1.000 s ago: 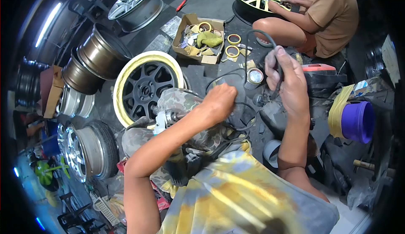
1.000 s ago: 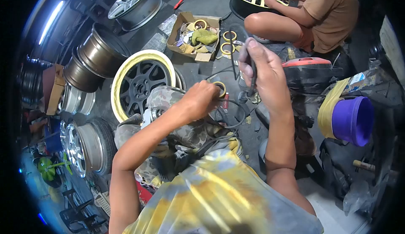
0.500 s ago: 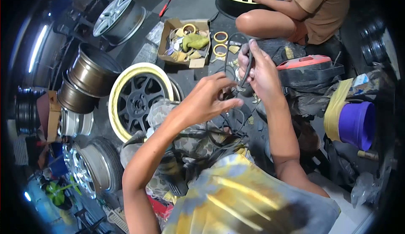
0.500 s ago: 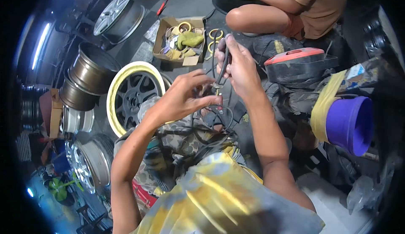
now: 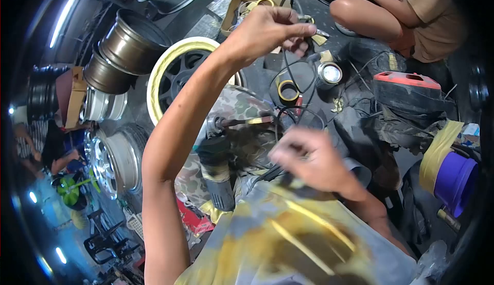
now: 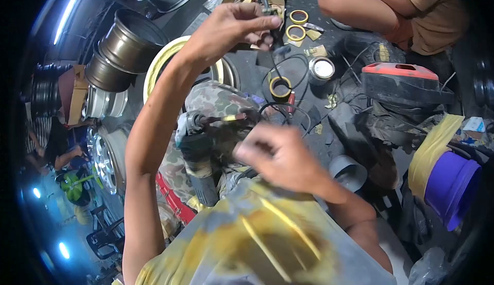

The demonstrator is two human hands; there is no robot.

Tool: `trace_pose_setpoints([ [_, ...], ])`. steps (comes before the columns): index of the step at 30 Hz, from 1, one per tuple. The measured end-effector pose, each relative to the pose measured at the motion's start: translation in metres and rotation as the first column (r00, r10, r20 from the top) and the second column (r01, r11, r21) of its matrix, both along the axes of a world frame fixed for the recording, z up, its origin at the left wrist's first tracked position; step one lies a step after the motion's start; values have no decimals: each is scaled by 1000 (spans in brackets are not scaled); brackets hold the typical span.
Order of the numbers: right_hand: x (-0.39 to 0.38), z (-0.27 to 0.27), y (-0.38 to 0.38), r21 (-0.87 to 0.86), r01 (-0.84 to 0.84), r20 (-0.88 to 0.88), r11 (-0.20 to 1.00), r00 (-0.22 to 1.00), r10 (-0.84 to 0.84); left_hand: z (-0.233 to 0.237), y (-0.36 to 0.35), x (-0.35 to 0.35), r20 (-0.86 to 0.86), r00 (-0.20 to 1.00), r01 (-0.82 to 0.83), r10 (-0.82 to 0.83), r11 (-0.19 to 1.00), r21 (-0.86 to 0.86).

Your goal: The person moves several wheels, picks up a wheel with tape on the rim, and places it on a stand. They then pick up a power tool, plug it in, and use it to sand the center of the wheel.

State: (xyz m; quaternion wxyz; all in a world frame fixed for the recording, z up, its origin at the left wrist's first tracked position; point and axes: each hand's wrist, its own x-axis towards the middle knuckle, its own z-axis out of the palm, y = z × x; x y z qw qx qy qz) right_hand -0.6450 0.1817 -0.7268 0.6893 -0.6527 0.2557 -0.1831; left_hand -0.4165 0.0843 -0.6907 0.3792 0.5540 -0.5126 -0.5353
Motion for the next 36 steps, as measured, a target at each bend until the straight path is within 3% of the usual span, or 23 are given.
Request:
trace_pose_setpoints([
  [1, 12, -14, 23, 241, -161, 33, 957, 987, 158, -1, -4, 2, -60, 998, -29, 29, 1000, 1],
  [3, 40, -51, 68, 311, -145, -41, 939, 985, 166, 6, -6, -3, -148, 988, -38, 39, 999, 15],
  [5, 65, -65, 73, 84, -420, -317, 904, 848, 424, 3, -8, -9, -251, 968, -16, 29, 999, 52],
  [7, 87, -72, 76, 273, -592, -393, 758, 651, 650, 11, -8, -26, -405, 913, -8, 52, 994, 110],
  [9, 92, -86, 105, 260, -458, -130, 850, 856, 500, 6, -17, -44, -449, 892, -7, 40, 997, 75],
  [11, 114, -128, 134, 286, -346, -112, 893, 914, 390, 1, -33, -68, -516, 857, 17, 24, 997, 75],
  [13, 127, -158, 150, 313, -332, -48, 890, 930, 363, 7, -43, -97, -526, 850, 22, 27, 996, 87],
  [14, 122, -133, 123, 356, -437, -210, 826, 824, 526, 5, -50, -109, -538, 843, 44, 1, 996, 71],
  [15, 113, -118, 109, 360, -440, -227, 823, 814, 535, 3, -58, -120, -550, 835, 66, -24, 996, 56],
  [18, 109, -115, 100, 344, -523, 255, 780, 851, 459, -1, -75, -141, -548, 836, 55, -25, 998, 37],
  [19, 108, -118, 99, 351, -520, 246, 778, 854, 459, -3, -81, -144, -531, 847, 35, -13, 999, 31],
  [21, 112, -125, 109, 390, -471, 406, 791, 859, 312, -13, -97, -145, -506, 863, 29, -4, 999, 41],
  [22, 115, -120, 113, 481, -399, 501, 781, 856, 129, -18, -104, -145, -470, 883, 25, 3, 998, 52],
  [23, 113, -122, 106, 488, -398, 495, 777, 859, 129, -24, -111, -144, -476, 880, 22, 7, 998, 57],
  [25, 106, -120, 91, 383, -521, 433, 763, 831, 350, -35, -120, -142, -466, 885, 34, 10, 996, 86],
  [26, 100, -107, 87, 412, -401, 410, 818, 883, 226, -40, -124, -142, -452, 892, 36, 16, 994, 106],
  [27, 100, -120, 93, 426, -396, 406, 813, 887, 220, -44, -129, -143, -460, 888, 38, 21, 992, 119],
  [29, 101, -165, 126, 371, -456, 98, 809, 886, 454, -53, -135, -148, -466, 884, 48, 26, 988, 147],
  [30, 107, -178, 140, 278, -368, 213, 887, 924, 317, -58, -139, -150, -469, 883, 55, 25, 986, 155],
  [31, 106, -178, 139, 289, -369, 208, 883, 925, 318, -62, -141, -153, -475, 879, 52, 33, 985, 164],
  [36, 109, -132, 96, 474, -404, 522, 782, 844, 120, -72, -151, -165, -541, 840, 85, 43, 974, 211],
])
